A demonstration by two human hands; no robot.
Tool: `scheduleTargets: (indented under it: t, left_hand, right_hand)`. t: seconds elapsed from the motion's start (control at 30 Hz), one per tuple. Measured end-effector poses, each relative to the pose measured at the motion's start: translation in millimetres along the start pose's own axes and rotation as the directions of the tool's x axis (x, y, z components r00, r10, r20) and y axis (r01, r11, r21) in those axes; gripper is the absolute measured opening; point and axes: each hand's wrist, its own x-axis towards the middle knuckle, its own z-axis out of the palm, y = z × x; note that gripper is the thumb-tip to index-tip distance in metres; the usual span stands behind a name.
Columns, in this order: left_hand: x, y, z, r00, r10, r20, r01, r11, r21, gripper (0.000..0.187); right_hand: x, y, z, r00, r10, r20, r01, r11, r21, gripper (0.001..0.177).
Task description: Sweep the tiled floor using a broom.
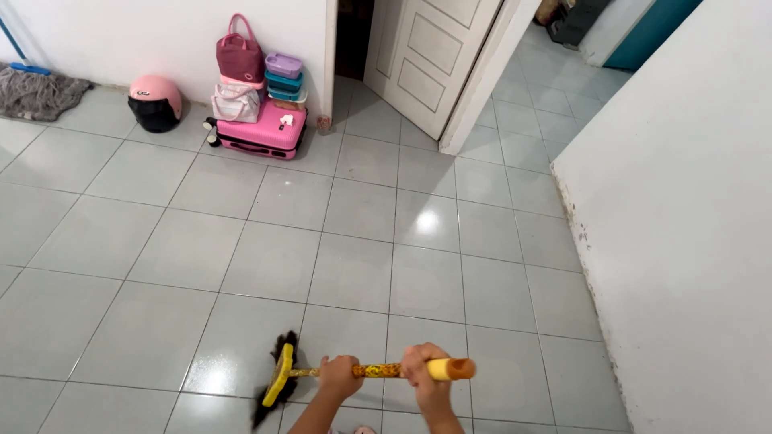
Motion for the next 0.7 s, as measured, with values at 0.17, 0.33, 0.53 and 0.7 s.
scheduleTargets:
  t: [0.17, 0.33, 0.53, 0.7]
  left_hand:
    - [-1.8, 46.0, 27.7, 0.984, 0.177, -0.032, -0.179, 0.982, -0.067, 0.009]
    - [-22.4, 116.4, 29.1, 0.913, 0.406, -0.034, -0.405, 0.898, -0.171, 0.012]
    - [-21.5, 130.0, 53.1, 0.854, 0.513, -0.086, -0.513, 0.803, -0.302, 0.028]
    - [-36.1, 112.5, 13.7, 0.972, 0.22, 0.077, -0.167, 0.889, -0.425, 0.041]
  right_hand:
    - [-6.3, -54.1, -33.3, 0.986, -0.124, -0.107, 0.13, 0.99, 0.051, 0.033]
    - [-20.0, -125.4, -32.6, 0.964, -0.131, -0.231, 0.101, 0.986, -0.135, 0.037]
    - [-18.1, -96.4, 9.0, 0.988, -0.141, 0.055, 0.148, 0.818, -0.556, 0.019]
    - [-16.0, -59.3, 32.9, 0.966, 0.255, 0.038, -0.219, 0.89, -0.4, 0.048]
